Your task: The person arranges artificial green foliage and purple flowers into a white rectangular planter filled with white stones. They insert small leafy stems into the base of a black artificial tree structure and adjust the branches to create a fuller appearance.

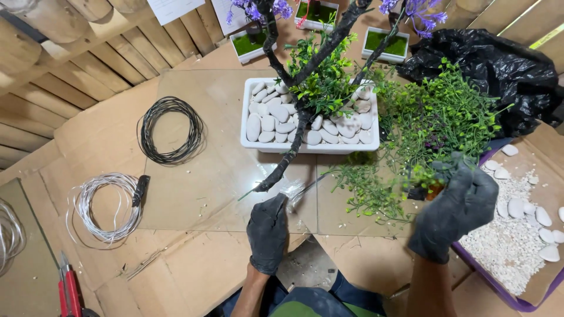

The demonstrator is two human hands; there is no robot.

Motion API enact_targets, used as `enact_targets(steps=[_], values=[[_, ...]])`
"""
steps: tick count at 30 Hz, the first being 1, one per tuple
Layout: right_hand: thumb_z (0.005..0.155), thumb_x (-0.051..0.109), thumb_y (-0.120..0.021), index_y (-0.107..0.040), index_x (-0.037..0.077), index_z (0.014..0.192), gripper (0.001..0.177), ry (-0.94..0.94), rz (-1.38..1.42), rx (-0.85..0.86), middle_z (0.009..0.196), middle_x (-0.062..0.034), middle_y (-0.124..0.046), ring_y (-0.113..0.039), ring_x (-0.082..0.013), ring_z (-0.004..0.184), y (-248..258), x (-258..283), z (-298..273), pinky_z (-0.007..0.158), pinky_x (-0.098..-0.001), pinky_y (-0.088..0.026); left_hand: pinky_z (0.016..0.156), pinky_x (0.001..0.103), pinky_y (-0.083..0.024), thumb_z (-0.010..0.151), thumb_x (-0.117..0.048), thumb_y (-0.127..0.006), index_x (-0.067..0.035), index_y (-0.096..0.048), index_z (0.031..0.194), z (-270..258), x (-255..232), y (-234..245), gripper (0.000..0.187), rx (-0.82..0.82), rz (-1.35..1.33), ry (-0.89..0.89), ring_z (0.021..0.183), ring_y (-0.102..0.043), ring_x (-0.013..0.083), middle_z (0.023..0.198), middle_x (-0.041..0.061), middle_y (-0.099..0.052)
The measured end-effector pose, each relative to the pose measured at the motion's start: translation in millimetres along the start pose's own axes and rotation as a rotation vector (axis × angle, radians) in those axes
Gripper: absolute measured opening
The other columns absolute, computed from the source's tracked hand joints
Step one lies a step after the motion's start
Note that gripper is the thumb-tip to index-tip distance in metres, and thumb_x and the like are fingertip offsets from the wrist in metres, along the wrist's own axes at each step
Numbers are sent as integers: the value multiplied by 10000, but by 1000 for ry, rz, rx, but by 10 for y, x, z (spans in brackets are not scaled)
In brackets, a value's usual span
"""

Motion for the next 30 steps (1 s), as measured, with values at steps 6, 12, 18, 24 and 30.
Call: enact_targets(steps=[6, 12, 18, 24, 30], values=[[1162, 72, -465, -458, -40, 1139, 115, 19, 87, -56, 1145, -360, -644, -668, -396, 777, 175, 37, 62, 759, -470, -578, 927, 445, -568, 1029, -189, -581, -132, -699, 1297, -67, 122, -86, 299, 70, -4, 60, 1090, -661, 317, 1192, 96, -717], [1139, 145, -560, -594, -30, 1199, 188, -363, -13, 276, 1003, -208, -651, -653, -275, 605, -252, -58, -20, 534, -386, -617, 937, 472, -553, 1032, -172, -559, -66, -675, 1304, 306, -460, 117, 315, 37, -164, 52, 1128, -636, 330, 1220, 129, -711], [1097, 231, -571, -591, 14, 1149, 225, -386, 135, 359, 1296, -223, -691, -747, -279, 941, -482, 336, -162, 580, -299, -629, 1169, 567, -392, 911, -166, -557, 71, -405, 1324, 459, -1423, -492, 499, 358, -331, -62, 1238, -501, 402, 1345, 269, -524], [1035, 81, -647, -693, -31, 1061, 124, -175, 106, 445, 1123, -257, -740, -706, -387, 1148, -462, 396, -276, 867, -448, -605, 1256, 515, -260, 981, -493, -635, -154, -328, 1624, 230, -1299, -1280, 789, 257, -287, -22, 1477, -384, 388, 1588, 152, -450], [1027, 29, -606, -658, -91, 1049, 133, -225, 386, 286, 1049, -303, -704, -738, -415, 1035, -401, 379, -263, 790, -455, -649, 1187, 489, -382, 1030, -511, -406, -259, -389, 1619, 139, -899, -1565, 640, 188, -206, 74, 1352, -485, 335, 1409, 95, -549]])
Point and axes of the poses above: each hand's wrist, its own z-axis towards the middle knuckle, its own y-axis out of the back of the hand, x = y × z, the point moved 10 cm from there along z, towards the middle knuckle
